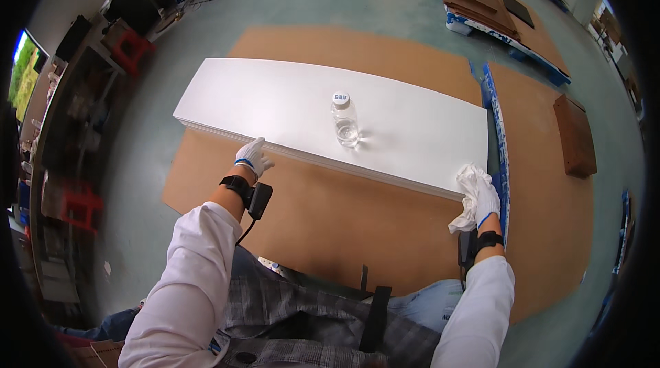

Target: Wiping and cleaning white furniture panels with a cloth and solvent, then using a sanding block on the edges.

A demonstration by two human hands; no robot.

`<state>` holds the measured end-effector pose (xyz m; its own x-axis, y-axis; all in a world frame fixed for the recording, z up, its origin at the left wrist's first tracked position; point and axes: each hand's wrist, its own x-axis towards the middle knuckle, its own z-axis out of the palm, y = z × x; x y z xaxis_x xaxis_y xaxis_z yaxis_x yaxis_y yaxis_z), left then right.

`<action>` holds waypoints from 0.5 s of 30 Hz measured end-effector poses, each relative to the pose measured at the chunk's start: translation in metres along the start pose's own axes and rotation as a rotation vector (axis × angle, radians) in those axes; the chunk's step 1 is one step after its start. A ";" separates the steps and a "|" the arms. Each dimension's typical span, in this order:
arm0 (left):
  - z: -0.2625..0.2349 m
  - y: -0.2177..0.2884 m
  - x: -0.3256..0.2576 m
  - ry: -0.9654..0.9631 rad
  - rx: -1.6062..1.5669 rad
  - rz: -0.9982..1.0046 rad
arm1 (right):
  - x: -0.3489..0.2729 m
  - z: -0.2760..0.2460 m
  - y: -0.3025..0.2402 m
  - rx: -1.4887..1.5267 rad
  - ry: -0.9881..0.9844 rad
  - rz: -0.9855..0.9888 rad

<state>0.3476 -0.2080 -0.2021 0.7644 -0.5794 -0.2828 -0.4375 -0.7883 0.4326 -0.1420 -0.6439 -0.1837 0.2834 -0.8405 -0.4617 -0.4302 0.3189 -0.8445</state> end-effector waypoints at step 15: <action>-0.008 -0.074 0.030 0.229 -0.955 -0.331 | -0.062 0.024 -0.046 -1.025 -0.447 -0.587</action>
<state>0.4066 -0.1652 -0.2353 0.8933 -0.2317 -0.3853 0.2926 -0.3510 0.8895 -0.1194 -0.5964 -0.1224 0.8347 -0.4554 -0.3098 -0.5506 -0.7043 -0.4482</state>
